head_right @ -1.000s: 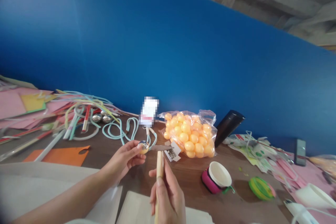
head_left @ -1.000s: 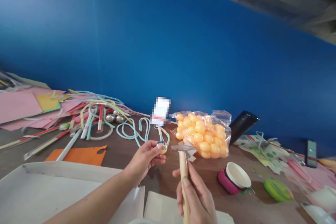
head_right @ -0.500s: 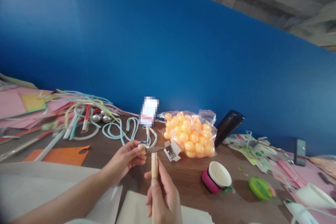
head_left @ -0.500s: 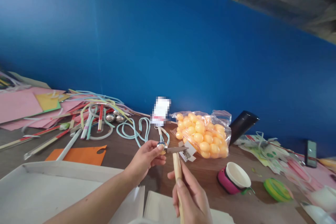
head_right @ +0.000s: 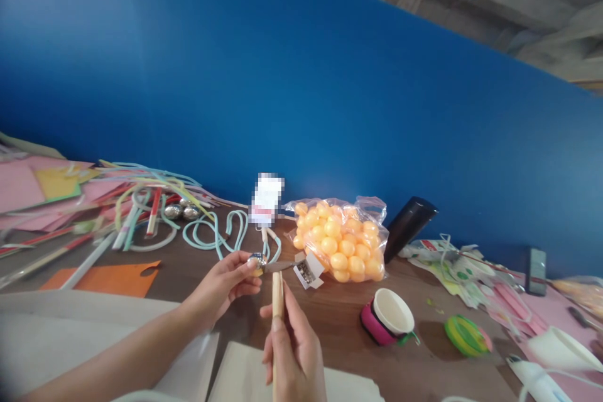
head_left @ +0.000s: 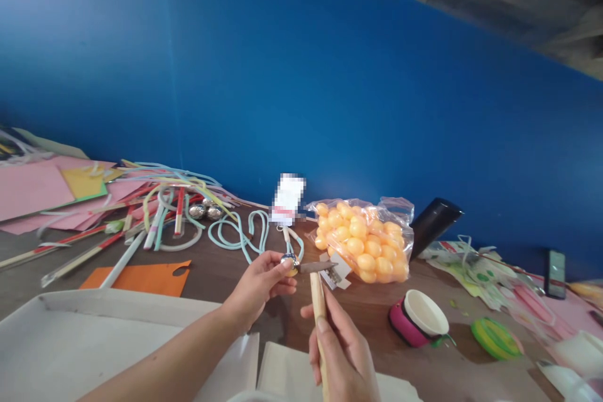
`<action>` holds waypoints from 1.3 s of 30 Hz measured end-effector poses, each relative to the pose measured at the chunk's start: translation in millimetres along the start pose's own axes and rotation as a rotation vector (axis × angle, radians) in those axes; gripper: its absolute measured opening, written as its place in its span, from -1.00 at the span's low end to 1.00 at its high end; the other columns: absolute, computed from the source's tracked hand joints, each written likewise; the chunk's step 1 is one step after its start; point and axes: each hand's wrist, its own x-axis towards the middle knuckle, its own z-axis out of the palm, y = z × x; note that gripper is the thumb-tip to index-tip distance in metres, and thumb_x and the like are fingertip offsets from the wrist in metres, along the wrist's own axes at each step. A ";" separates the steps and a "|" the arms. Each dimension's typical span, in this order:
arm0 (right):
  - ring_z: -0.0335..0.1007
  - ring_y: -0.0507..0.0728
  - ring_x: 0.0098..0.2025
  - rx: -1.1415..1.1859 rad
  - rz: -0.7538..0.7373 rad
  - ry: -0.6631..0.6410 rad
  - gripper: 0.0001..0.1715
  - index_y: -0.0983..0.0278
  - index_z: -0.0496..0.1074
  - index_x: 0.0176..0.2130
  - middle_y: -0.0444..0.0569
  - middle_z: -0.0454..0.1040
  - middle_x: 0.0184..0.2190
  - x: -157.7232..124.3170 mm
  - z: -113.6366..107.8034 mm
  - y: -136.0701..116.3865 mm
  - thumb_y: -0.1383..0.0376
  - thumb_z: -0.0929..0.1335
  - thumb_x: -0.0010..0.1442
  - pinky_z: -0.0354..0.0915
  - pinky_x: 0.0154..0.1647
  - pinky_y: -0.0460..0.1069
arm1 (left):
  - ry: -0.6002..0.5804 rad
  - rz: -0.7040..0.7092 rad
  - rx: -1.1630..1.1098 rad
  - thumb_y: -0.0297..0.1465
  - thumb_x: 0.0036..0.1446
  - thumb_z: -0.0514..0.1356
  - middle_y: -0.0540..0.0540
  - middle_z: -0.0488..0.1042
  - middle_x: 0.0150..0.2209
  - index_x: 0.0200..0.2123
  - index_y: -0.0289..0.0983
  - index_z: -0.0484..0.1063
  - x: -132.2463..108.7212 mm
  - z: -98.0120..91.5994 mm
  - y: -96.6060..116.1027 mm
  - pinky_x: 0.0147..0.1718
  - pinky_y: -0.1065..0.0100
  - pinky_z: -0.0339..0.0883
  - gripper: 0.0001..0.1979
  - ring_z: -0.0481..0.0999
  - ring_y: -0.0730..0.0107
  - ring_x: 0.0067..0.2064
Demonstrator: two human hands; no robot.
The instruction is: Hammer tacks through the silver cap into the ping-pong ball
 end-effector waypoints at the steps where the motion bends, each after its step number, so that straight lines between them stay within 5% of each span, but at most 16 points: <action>1: 0.13 -0.08 -0.66 0.005 0.004 0.001 -0.44 0.18 0.25 0.13 0.07 0.43 -0.22 0.0 -0.3 -0.7 0.12 0.29 0.16 0.06 -0.80 -0.20 | 0.004 0.000 -0.008 -0.29 -0.03 0.27 0.02 0.38 -0.46 -0.34 -0.31 0.31 0.1 -0.2 0.2 -0.42 0.45 0.41 -0.74 0.46 0.52 -0.44; 33: 0.11 -0.10 -0.70 -0.043 -0.007 0.033 -0.41 0.17 0.26 0.12 0.05 0.45 -0.26 1.2 1.1 0.4 0.08 0.30 0.12 0.07 -0.82 -0.18 | 0.051 0.011 0.016 -0.26 -0.09 0.29 0.02 0.40 -0.49 -0.37 -0.30 0.32 -0.5 1.2 -0.2 -0.43 0.43 0.42 -0.71 0.47 0.50 -0.47; 39: 0.23 -0.04 -0.67 -0.082 0.200 0.016 -0.47 0.29 0.24 0.10 0.05 0.46 -0.32 5.7 -1.3 -0.1 0.20 0.28 0.15 0.13 -0.82 -0.18 | 0.145 0.064 -0.015 -0.26 -0.06 0.28 0.01 0.38 -0.43 -0.35 -0.31 0.32 -0.7 -0.2 0.6 -0.44 0.46 0.42 -0.72 0.44 0.55 -0.45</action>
